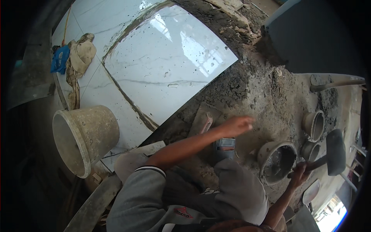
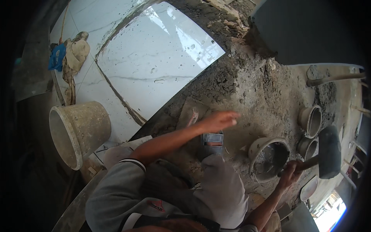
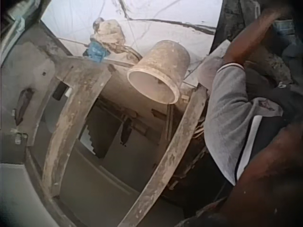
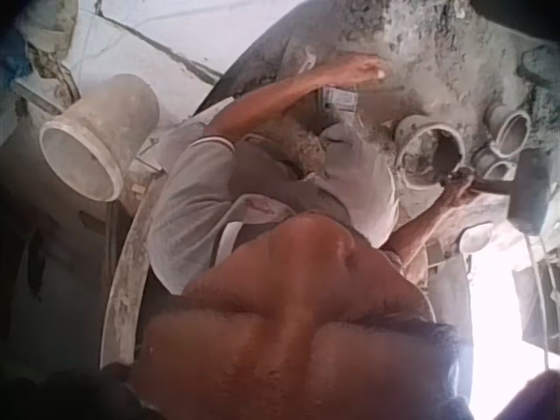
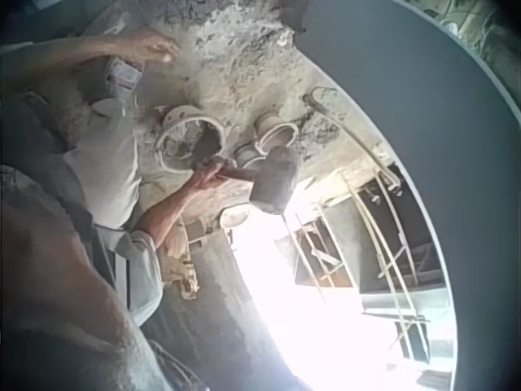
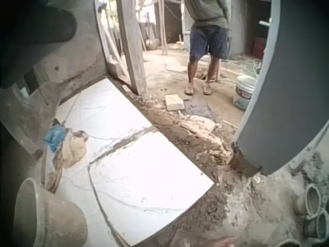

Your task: The person installs a floor tile by tapping the tile with a mallet and smoothing the mortar along its edge using a trowel.

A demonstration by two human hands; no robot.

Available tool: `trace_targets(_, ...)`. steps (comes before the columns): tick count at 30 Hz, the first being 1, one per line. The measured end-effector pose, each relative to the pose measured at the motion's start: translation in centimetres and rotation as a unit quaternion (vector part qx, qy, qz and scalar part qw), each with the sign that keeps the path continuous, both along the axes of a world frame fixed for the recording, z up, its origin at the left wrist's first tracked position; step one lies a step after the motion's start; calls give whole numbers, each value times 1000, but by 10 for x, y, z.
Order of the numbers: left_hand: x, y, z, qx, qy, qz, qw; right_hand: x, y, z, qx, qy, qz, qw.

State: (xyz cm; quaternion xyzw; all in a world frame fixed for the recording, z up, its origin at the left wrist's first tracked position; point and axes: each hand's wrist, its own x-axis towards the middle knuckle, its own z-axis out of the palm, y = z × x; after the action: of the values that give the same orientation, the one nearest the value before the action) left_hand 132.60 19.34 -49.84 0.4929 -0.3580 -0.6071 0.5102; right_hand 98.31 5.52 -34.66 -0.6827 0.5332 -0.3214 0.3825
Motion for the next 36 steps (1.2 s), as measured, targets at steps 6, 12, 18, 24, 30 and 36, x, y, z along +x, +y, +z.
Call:
trace_targets(6,194,56,-9,236,-600,198,738,292,45,-64,108,-261,202,938)
trace_targets(12,207,82,-41,366,-558,119,735,345,22,-175,132,129,273,944)
trace_targets(18,209,70,-32,387,-555,128,725,326,-1,-177,45,-107,282,952)
trace_targets(24,206,74,-30,420,-539,114,721,335,1,-151,75,107,354,926)
trace_targets(30,207,69,-27,424,-545,109,715,334,-13,-191,-8,130,402,906)
trace_targets(36,213,76,-29,419,-586,67,690,353,-11,-153,132,61,359,922)
